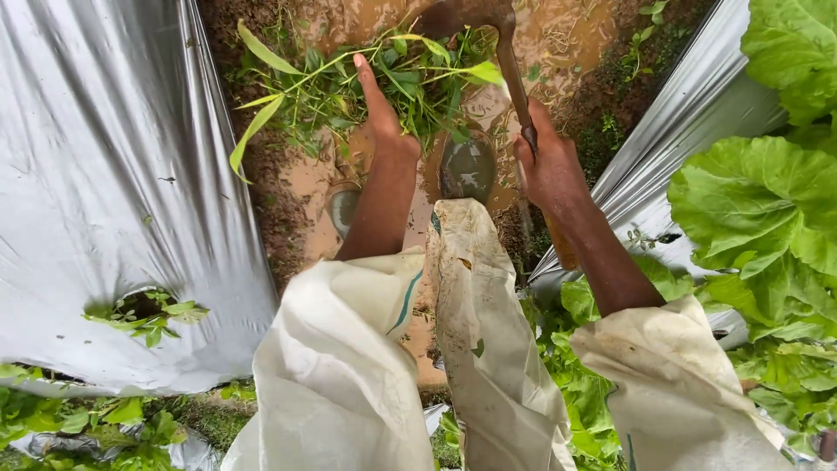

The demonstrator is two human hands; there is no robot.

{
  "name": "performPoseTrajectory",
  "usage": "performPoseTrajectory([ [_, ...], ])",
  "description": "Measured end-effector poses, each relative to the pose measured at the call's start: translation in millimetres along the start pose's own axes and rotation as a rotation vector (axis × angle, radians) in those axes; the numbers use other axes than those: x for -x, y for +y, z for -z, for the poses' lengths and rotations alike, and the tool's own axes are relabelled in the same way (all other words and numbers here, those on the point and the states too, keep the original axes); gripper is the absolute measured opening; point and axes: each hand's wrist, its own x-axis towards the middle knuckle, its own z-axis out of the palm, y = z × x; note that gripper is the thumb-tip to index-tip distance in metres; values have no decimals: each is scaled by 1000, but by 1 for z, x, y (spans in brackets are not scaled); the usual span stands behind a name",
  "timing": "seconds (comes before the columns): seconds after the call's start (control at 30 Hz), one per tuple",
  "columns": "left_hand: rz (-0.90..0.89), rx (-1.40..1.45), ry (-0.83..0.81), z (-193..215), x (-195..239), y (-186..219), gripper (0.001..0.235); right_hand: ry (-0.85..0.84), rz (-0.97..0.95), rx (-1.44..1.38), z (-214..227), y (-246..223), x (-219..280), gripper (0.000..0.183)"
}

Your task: Clearing weeds from a muddy path between crop rows using a hand-held sickle.

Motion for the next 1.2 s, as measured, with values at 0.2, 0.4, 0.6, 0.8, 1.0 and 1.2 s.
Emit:
performPoseTrajectory([
  [0.2,61,62,83,-1,-24,-8,115,-59,-95,-15,-7,-17,6,54],
  [0.4,76,-66,183,7,-15,-13,107,-121,-113,-60,-30,-5,15,44],
  [0.6,51,-117,155,2,-50,-35,91,-244,-211,-77,-20,-18,18,62],
  [0.8,-248,-210,181,32,-93,-68,87,-172,-237,-18,-43,-8,50,43],
  [1.0,-265,-256,79,68,-56,-70,93,-140,-126,64,-60,-4,83,59],
  [1.2,-270,-212,-15,108,33,-54,89,-133,-32,8,-47,-25,130,67],
])
